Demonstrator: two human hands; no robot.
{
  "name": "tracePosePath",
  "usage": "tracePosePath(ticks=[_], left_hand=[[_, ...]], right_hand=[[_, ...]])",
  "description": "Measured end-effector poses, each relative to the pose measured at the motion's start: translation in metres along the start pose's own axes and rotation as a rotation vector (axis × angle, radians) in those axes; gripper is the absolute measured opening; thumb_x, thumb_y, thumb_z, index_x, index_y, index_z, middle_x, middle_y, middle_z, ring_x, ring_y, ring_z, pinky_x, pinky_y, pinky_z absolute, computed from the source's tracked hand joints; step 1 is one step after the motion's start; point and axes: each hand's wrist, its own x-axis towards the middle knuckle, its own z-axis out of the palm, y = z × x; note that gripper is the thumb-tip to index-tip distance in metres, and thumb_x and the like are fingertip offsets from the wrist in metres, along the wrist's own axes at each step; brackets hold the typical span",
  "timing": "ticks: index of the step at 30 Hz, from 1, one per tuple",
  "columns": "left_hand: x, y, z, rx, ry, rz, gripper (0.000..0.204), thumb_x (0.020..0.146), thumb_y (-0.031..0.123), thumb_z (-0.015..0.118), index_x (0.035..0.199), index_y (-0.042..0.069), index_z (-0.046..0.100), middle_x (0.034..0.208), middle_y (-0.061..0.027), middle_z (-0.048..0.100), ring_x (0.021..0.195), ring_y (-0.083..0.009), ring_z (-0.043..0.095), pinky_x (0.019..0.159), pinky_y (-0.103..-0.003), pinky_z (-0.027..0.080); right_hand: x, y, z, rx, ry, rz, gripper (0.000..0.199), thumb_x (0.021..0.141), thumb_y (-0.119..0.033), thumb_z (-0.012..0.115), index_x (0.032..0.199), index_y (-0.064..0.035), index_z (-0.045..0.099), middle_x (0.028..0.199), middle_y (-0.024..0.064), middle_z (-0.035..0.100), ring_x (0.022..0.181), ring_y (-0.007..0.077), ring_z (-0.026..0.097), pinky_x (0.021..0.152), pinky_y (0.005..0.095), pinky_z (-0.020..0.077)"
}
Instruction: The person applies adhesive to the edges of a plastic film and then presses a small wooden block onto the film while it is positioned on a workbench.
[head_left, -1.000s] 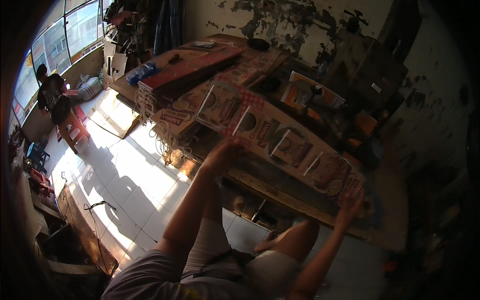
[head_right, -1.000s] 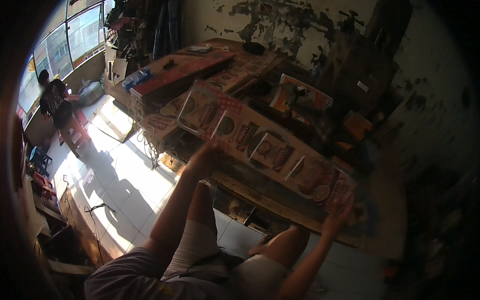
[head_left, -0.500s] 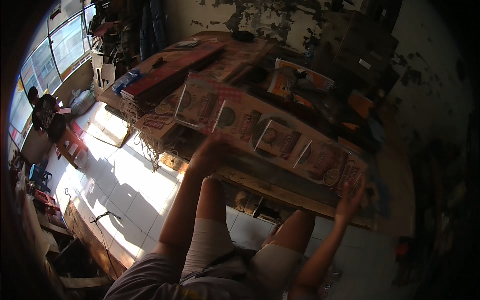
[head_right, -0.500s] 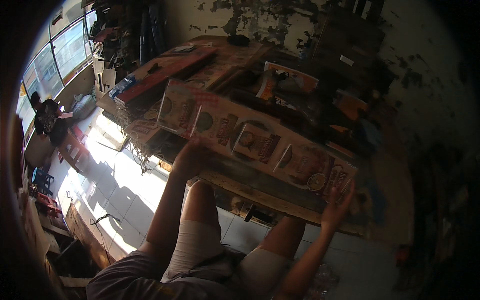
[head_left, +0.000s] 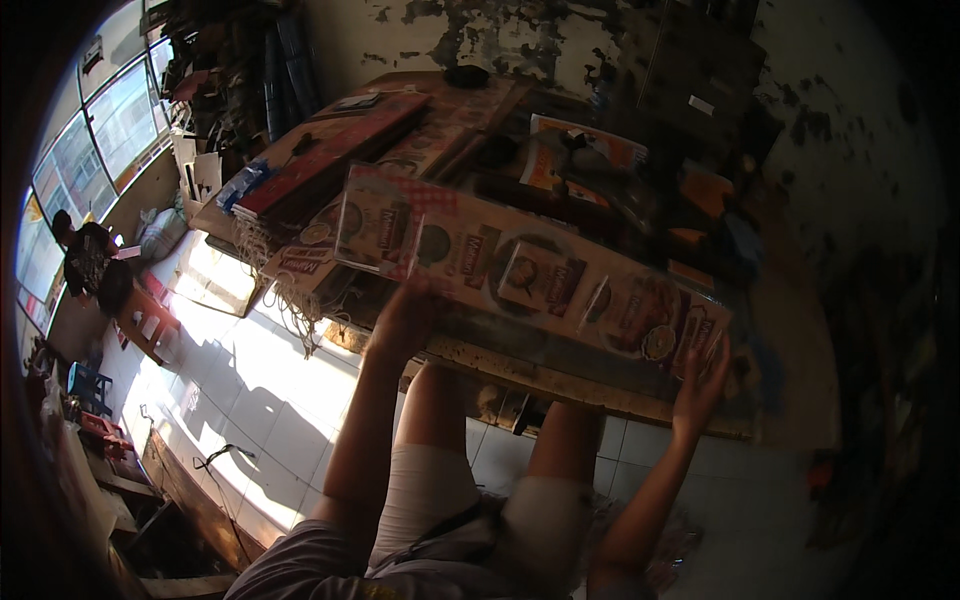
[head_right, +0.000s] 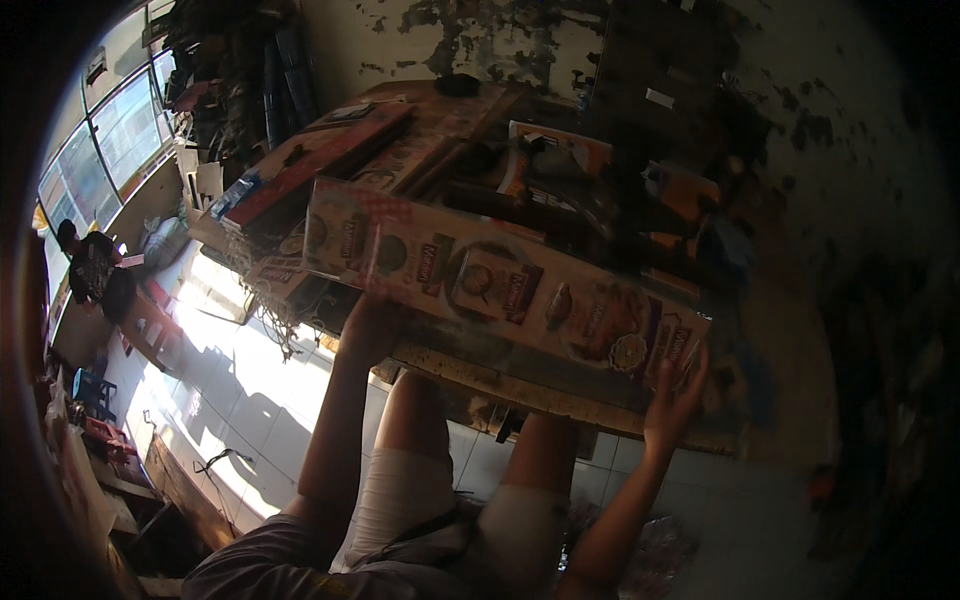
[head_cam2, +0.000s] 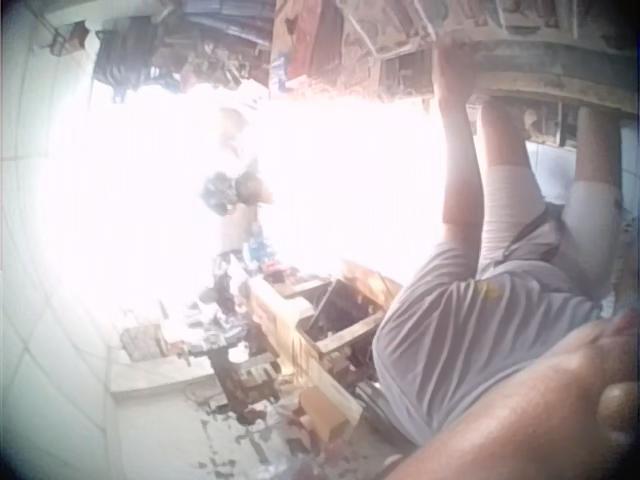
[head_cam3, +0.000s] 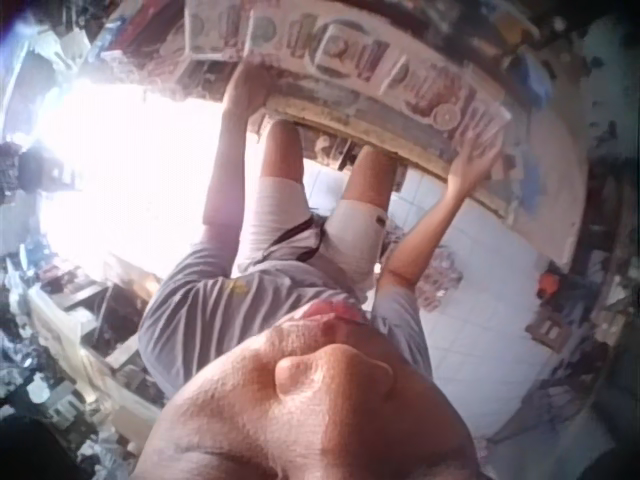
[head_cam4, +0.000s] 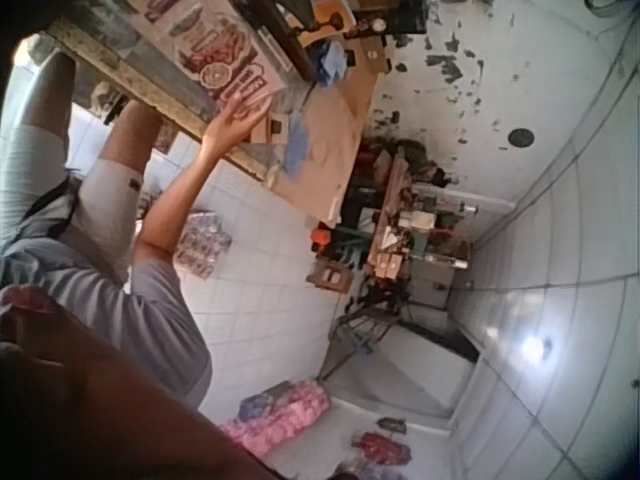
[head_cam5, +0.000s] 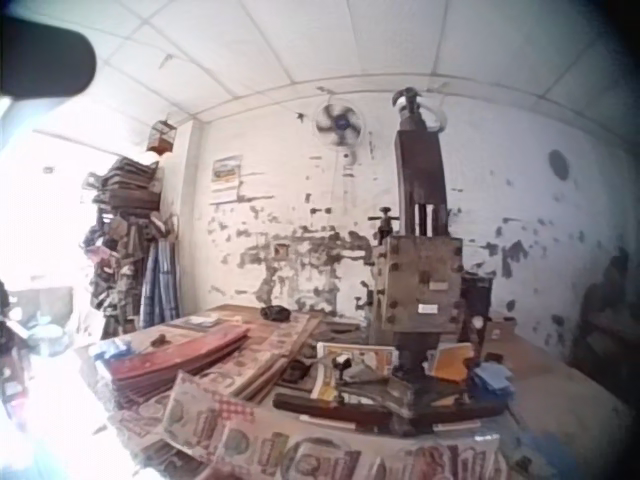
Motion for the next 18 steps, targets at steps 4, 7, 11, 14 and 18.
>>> tracePosePath(ticks=[4,7,11,14,18], left_hand=[[-0.001,-0.009,-0.008,0.177,0.115,0.084,0.030,0.104,0.028,0.055,0.115,0.003,0.065,0.111,-0.0111,0.068,0.105,-0.0293,0.067,0.098,-0.046,0.053],[-0.002,-0.004,0.002,0.152,0.080,0.012,0.032,0.106,0.029,0.051,0.116,0.003,0.064,0.112,-0.0103,0.067,0.108,-0.0281,0.065,0.100,-0.046,0.052],[-0.004,-0.006,-0.004,0.130,0.060,0.067,0.032,0.108,0.030,0.047,0.119,0.004,0.063,0.112,-0.0097,0.067,0.110,-0.0263,0.062,0.101,-0.046,0.049],[0.002,-0.012,-0.035,0.196,0.023,0.080,0.032,0.109,0.031,0.046,0.120,0.006,0.062,0.111,-0.0096,0.067,0.108,-0.0258,0.062,0.101,-0.046,0.048],[0.004,-0.011,-0.022,0.133,0.046,0.026,0.031,0.109,0.031,0.045,0.118,0.007,0.063,0.111,-0.0096,0.068,0.109,-0.0256,0.062,0.102,-0.045,0.047]], right_hand=[[-0.002,-0.014,0.002,0.126,-0.024,0.108,0.065,0.104,-0.033,0.061,0.158,-0.0083,0.034,0.152,0.0207,0.048,0.140,0.0317,0.049,0.110,0.0442,0.0477],[-0.002,-0.010,0.002,0.041,0.050,0.035,0.065,0.104,-0.031,0.063,0.157,-0.0071,0.034,0.151,0.0225,0.049,0.136,0.0295,0.052,0.109,0.0438,0.0470],[0.001,0.002,-0.001,0.094,0.009,0.082,0.060,0.105,-0.021,0.060,0.157,-0.0062,0.034,0.142,0.0214,0.057,0.129,0.0249,0.058,0.105,0.0401,0.0503],[0.002,0.004,0.002,0.141,-0.002,0.054,0.060,0.105,-0.022,0.060,0.157,-0.0059,0.034,0.142,0.0212,0.057,0.128,0.0241,0.059,0.105,0.0395,0.0495],[0.002,0.005,-0.004,0.104,0.011,0.067,0.062,0.106,-0.026,0.060,0.157,-0.0030,0.033,0.149,0.0225,0.051,0.136,0.0269,0.053,0.110,0.0409,0.0450]])
